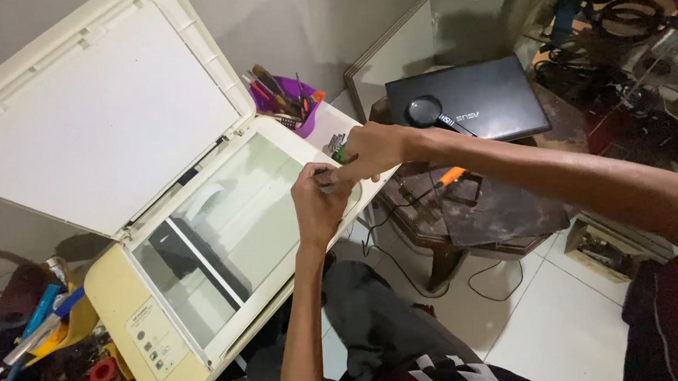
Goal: Disassembling and inspecting the internal scanning mechanism and electronic components of a printer on a repair bench.
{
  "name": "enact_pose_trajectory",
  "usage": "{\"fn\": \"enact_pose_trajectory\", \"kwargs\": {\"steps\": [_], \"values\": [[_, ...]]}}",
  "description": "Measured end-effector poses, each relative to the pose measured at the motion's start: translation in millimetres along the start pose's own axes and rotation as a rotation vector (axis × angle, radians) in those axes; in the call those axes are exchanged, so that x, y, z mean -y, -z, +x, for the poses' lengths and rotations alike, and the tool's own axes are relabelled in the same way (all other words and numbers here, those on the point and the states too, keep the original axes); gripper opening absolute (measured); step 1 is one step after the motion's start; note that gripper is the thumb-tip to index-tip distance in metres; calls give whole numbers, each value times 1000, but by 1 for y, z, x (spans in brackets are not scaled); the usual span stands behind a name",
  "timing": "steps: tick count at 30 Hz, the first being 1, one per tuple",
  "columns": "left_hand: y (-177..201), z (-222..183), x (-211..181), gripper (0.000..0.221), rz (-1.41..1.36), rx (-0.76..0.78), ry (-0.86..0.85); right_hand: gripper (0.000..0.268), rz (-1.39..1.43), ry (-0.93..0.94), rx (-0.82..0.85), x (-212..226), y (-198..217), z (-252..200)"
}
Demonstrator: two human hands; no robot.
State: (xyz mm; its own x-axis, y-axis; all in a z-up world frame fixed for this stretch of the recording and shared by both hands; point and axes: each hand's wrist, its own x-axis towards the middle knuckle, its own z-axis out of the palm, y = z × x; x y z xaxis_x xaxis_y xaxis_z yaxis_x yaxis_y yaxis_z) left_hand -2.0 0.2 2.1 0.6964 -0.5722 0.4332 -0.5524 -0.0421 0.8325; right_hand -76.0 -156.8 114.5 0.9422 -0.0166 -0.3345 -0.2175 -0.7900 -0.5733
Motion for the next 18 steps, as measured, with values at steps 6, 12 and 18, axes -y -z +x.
{"fn": "enact_pose_trajectory", "kwargs": {"steps": [6,12,18], "values": [[5,1,-7,10,47,7,-111,47,13,-49,121,-21,-3,28],[-2,-1,27,16,21,39,-45,35,-191,14,101,-40,-6,50],[-2,1,10,10,29,21,-49,20,-845,415,-50,-27,-8,39]]}}
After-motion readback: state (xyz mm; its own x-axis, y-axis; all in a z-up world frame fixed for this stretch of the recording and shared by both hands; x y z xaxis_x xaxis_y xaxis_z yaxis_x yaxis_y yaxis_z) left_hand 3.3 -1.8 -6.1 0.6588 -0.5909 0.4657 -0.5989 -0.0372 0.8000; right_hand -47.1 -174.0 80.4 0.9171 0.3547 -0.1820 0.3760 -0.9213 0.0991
